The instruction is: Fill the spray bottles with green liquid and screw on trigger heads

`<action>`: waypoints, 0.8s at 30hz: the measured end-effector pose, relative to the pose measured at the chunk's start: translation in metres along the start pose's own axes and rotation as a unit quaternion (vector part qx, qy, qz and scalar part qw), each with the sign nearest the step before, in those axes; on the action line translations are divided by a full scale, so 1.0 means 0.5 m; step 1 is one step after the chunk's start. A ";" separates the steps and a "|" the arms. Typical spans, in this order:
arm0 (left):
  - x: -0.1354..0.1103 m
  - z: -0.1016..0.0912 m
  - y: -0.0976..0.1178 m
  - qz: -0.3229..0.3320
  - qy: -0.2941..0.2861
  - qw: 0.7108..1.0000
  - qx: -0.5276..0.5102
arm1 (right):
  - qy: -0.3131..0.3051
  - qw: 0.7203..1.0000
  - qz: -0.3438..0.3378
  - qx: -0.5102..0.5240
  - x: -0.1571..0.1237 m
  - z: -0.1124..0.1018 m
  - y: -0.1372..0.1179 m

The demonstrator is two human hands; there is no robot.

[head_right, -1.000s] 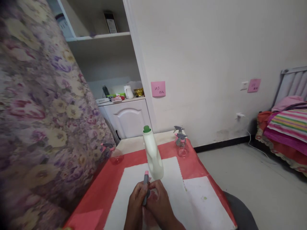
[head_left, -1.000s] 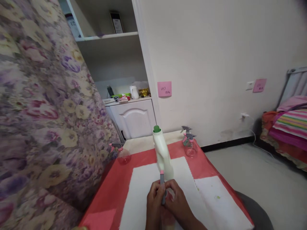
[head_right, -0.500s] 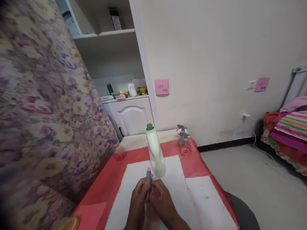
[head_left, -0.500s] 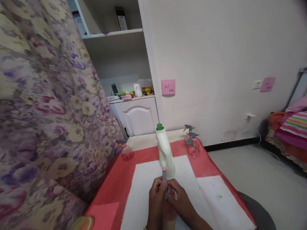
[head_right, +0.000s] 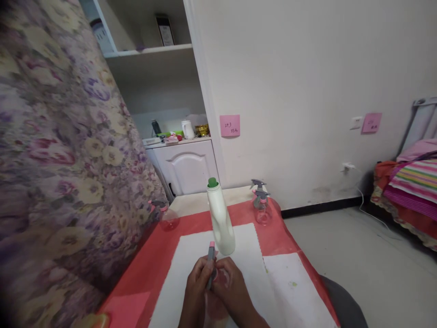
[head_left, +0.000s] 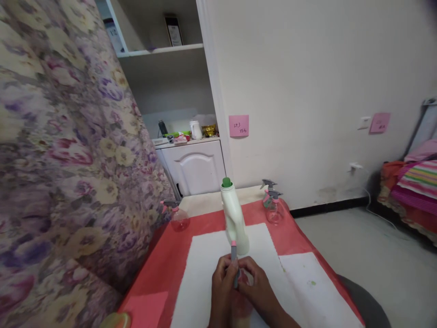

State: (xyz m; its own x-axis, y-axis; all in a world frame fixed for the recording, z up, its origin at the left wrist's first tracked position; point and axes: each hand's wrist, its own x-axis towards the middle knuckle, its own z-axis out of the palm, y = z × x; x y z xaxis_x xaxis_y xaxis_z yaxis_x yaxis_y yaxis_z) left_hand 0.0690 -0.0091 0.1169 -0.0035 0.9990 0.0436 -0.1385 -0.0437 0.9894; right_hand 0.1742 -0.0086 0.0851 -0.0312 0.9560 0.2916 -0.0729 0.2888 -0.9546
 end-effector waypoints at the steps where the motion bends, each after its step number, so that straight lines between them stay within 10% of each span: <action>1: 0.000 0.000 0.000 -0.001 0.001 1.000 0.002 | 0.018 1.000 0.014 -0.008 0.000 0.001 0.001; 8: -0.003 -0.002 -0.004 0.008 -0.001 1.000 -0.004 | -0.046 0.997 -0.053 0.016 -0.008 -0.002 0.004; 24: 0.009 -0.003 -0.004 0.008 0.027 1.000 -0.006 | 0.010 1.000 0.006 0.005 0.000 0.004 -0.004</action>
State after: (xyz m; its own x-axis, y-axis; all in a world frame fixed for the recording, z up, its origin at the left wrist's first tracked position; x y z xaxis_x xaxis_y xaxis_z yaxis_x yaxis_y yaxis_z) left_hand 0.0678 -0.0046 0.1149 -0.0596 0.9969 0.0523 -0.1494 -0.0607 0.9869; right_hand 0.1721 -0.0092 0.0873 -0.0113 0.9601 0.2795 -0.0836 0.2777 -0.9570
